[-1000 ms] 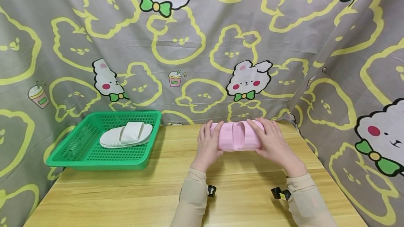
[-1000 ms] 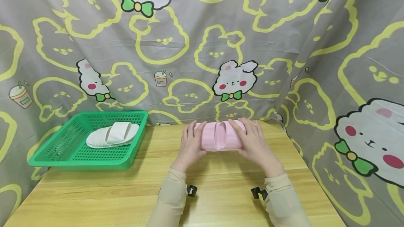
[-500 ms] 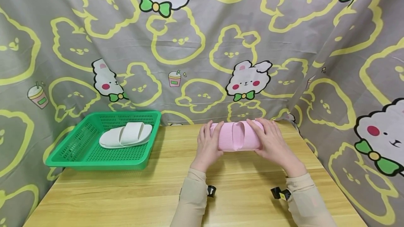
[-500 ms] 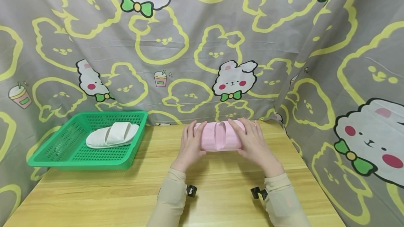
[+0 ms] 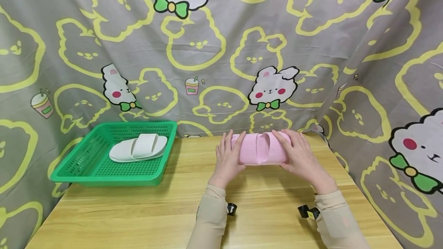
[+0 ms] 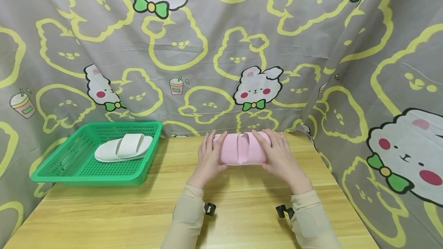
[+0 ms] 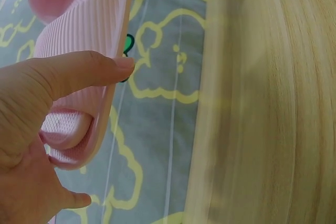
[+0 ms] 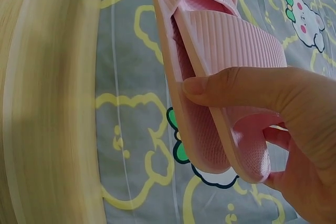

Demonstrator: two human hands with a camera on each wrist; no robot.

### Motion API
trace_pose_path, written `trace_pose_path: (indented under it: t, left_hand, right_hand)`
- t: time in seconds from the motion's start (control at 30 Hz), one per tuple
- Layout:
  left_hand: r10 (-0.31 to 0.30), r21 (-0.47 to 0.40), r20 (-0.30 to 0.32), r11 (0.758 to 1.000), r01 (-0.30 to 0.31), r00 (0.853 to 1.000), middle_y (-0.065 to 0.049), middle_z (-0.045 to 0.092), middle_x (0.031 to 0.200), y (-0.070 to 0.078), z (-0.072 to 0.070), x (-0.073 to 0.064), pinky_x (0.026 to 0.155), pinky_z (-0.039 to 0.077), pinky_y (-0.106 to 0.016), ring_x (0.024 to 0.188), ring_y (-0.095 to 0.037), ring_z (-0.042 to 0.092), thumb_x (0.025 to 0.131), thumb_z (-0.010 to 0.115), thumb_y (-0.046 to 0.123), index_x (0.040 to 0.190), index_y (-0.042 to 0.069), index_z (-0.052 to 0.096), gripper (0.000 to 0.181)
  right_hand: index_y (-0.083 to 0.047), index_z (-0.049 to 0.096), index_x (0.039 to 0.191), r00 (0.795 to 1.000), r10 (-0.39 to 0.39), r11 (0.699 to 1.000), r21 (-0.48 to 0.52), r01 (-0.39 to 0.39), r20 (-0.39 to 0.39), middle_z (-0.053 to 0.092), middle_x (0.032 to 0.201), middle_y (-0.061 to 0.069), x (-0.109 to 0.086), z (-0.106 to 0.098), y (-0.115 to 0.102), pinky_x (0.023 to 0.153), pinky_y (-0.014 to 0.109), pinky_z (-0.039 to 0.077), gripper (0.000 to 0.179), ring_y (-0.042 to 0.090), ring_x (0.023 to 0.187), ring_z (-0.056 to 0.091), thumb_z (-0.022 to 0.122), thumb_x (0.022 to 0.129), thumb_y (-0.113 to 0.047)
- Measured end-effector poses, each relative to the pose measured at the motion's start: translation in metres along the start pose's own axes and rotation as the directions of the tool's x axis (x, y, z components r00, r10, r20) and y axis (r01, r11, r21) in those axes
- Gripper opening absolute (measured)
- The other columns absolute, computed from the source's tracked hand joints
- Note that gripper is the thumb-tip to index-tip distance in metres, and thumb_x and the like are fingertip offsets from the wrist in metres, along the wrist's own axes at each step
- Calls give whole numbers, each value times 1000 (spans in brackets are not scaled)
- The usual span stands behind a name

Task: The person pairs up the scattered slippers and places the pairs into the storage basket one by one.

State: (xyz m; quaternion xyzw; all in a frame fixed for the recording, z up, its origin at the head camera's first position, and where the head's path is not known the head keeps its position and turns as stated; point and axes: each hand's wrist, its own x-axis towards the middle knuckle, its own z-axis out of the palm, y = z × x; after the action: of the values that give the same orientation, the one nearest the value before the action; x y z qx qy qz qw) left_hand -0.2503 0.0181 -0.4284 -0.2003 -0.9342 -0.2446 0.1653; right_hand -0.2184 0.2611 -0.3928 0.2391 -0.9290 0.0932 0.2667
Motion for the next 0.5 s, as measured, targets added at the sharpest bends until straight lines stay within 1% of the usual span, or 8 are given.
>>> trace_pose_path:
  t: [0.23,0.5]
  left_hand:
    - [-9,-7,12,1000,9,1000,-9,6,152,1,-1,1,102,14,-66,139,-32,0,55,84,24,141,43,4,119]
    - [0,-21,6,1000,0,1000,-10,6,151,0,-2,1,102,15,-65,139,-34,3,57,83,28,142,40,6,115]
  right_hand:
    - [-23,29,140,1000,10,1000,-2,-10,-2,34,133,15,-1,-1,1,104,57,21,107,32,123,30,86,49,-20]
    - [-25,27,141,999,35,999,0,-35,11,32,135,15,-1,-4,2,104,58,19,109,33,124,29,86,50,-20]
